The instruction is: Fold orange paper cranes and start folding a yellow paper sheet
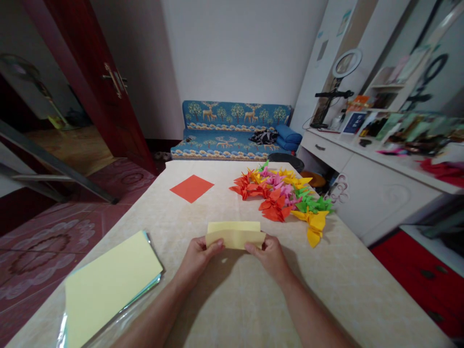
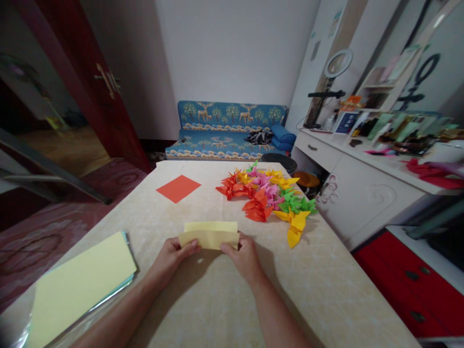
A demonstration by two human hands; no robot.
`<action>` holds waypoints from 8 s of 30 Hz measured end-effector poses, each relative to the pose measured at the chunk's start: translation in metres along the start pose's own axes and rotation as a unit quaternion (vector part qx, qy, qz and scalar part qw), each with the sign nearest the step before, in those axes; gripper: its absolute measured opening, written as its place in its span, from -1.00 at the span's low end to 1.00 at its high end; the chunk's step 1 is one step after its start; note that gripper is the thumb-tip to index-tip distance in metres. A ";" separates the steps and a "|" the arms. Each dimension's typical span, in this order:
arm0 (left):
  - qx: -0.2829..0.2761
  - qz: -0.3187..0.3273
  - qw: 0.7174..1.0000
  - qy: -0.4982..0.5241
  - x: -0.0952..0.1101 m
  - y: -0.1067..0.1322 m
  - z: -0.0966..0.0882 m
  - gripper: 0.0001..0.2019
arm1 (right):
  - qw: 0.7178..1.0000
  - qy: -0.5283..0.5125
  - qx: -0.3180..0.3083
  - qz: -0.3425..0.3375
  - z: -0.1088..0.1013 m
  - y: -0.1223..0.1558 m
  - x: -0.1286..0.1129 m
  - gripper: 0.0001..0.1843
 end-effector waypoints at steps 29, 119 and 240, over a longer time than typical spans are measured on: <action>-0.044 -0.028 0.996 0.074 -0.009 0.004 0.013 -0.61 | 0.991 0.057 0.059 -0.108 -0.012 0.009 -0.023 -0.84; 0.136 0.138 0.981 -0.023 0.026 0.014 -0.034 -0.86 | 0.974 -0.124 0.189 0.006 -0.048 0.018 0.007 -0.81; -0.071 0.156 0.877 -0.449 0.026 -0.019 0.013 -0.80 | 0.901 0.404 -0.146 -0.050 0.062 -0.010 -0.030 -0.83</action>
Point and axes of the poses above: each hand's wrist, its own y-axis away from the middle knuckle, its own z-axis out of the palm, x = y × z, the point moved 10 cm from there along -y, towards the middle knuckle, and after that the axes turned 6 degrees about -x, right-handed, at the moved point
